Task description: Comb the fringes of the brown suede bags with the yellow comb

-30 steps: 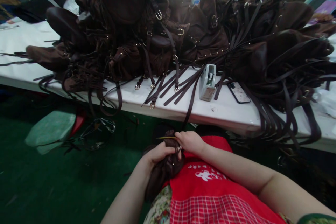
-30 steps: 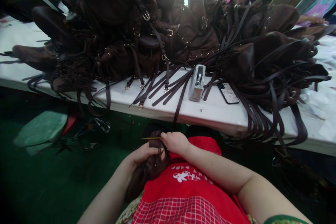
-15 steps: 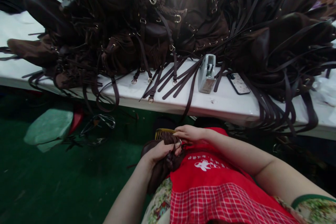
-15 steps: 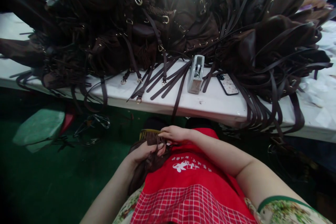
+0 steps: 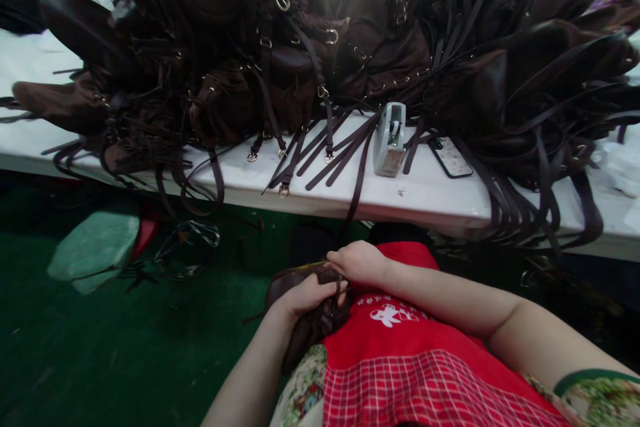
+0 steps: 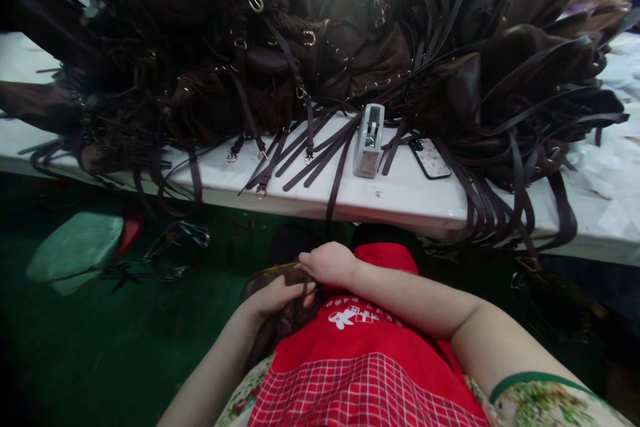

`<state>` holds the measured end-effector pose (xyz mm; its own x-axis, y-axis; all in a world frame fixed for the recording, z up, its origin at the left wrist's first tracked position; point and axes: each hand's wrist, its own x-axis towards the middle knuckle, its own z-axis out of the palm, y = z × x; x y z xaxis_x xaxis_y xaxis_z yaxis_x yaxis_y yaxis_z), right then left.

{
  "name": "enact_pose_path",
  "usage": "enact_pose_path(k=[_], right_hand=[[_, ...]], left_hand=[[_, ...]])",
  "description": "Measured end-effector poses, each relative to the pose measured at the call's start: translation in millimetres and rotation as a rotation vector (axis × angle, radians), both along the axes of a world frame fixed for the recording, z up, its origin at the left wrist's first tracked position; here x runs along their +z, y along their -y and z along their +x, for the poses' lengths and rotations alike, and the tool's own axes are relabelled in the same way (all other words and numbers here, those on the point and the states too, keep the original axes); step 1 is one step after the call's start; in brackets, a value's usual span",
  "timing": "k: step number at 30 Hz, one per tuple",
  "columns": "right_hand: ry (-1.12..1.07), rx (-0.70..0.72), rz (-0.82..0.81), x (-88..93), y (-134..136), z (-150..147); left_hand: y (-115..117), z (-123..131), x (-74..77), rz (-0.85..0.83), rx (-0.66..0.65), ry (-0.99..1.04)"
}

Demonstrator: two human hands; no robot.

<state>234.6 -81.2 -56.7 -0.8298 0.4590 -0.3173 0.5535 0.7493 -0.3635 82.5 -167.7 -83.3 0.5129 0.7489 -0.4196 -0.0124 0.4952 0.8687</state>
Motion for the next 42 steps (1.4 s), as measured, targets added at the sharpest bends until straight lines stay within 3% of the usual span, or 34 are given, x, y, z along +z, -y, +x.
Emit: enact_pose_path(k=[4, 7, 11, 16, 18, 26, 31, 34, 39, 40, 42], right_hand=[[0.077, 0.013, 0.080, -14.8, 4, -17], [0.118, 0.011, 0.053, -23.2, -3, -32], [0.119, 0.051, 0.026, -30.0, -17, -39], [0.069, -0.044, 0.174, -40.1, -26, -22], [0.055, -0.049, 0.182, -43.5, -26, -20], [0.075, -0.047, 0.123, -47.0, -25, -46], [0.086, -0.045, 0.093, -51.8, -25, -43], [0.094, -0.079, 0.076, -56.8, -29, -41], [0.095, -0.151, 0.093, -55.5, -47, -54], [0.074, -0.152, 0.099, -52.6, -51, -57], [0.009, -0.151, 0.094, -45.4, -58, -57]], left_hand=[[2, 11, -1.9, 0.034, -0.021, -0.110], [-3, 20, -2.0, 0.122, -0.076, -0.207], [-9, 25, 0.1, 0.205, -0.133, -0.189], [1, 22, -3.2, 0.130, 0.075, -0.198], [4, 22, -4.7, 0.116, 0.091, -0.193], [-9, 26, -1.9, 0.324, -0.059, -0.188], [-12, 24, -7.9, 0.372, -0.083, -0.243], [-10, 30, -3.4, 0.382, -0.103, -0.277], [-5, 53, 11.6, 0.408, -0.370, -0.235], [-6, 53, 11.1, 0.361, -0.334, -0.214], [-10, 44, 4.4, 0.194, -0.073, -0.189]])
